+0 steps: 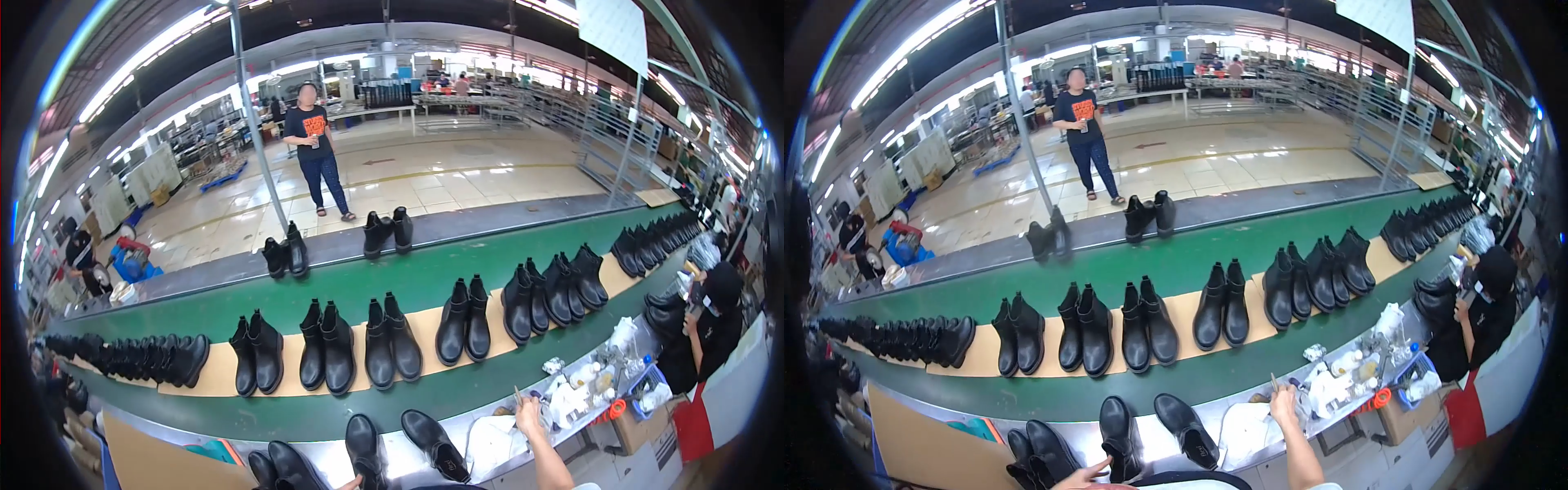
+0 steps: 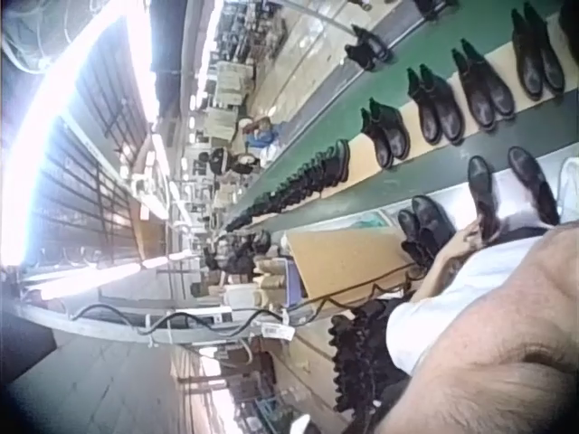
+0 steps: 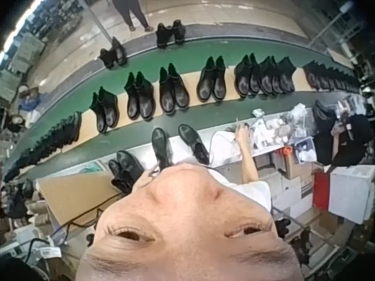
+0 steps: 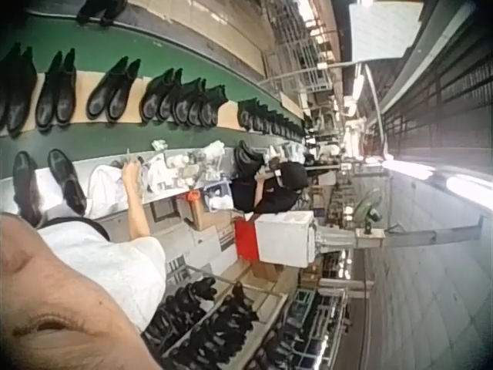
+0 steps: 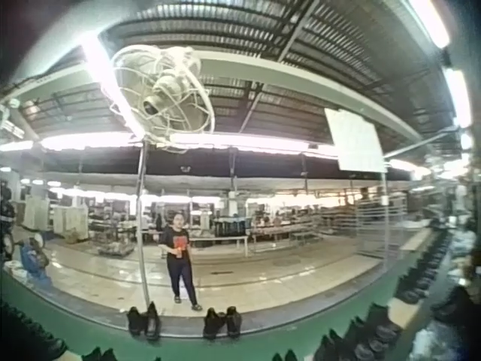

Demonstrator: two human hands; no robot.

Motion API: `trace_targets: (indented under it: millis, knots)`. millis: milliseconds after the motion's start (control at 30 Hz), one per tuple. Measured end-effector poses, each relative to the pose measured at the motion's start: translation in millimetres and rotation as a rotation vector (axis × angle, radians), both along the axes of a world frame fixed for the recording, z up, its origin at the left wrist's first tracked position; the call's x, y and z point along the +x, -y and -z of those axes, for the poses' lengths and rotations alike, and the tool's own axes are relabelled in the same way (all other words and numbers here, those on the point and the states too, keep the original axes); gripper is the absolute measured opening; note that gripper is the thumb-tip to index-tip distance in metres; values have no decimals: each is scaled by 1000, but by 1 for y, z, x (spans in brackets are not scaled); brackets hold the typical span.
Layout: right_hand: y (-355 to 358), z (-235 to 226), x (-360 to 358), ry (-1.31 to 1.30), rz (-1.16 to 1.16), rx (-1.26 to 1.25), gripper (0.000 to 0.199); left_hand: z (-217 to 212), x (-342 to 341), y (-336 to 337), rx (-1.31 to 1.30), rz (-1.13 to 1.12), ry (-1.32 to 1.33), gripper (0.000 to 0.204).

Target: Inspecting, wiping, and marking black Chelsea-style boots on a footwear production assembly line.

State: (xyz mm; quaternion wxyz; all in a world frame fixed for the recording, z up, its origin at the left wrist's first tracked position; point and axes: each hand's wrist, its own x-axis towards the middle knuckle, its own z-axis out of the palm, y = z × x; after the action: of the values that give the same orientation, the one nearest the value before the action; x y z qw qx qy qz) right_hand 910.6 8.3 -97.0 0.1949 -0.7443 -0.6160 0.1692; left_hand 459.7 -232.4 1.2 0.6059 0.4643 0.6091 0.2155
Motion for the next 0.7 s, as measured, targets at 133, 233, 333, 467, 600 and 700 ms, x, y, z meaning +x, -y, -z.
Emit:
trace_targets:
  millis: [133, 233, 333, 467, 600, 700]
  knots:
    - [4, -20, -33, 144, -46, 219, 35, -11, -30, -43, 25, -205, -242, 47]
    - [7, -48, -96, -68, -283, 196, 46, 43, -24, -97, 195, -365, -338, 73]
    - [18, -38, -161, -44, -580, -399, 103, 43, 31, -145, -142, -145, -718, 121]
    - [11, -30, -194, 18, -743, -921, 148, 78, 32, -162, -336, -24, -827, 150]
    - [4, -25, -194, 61, -631, -801, 147, 85, 24, -159, -98, -196, -768, 131]
    - [-8, -35, -179, 14, -643, -780, 126, 75, -3, -147, 34, -367, -445, 119]
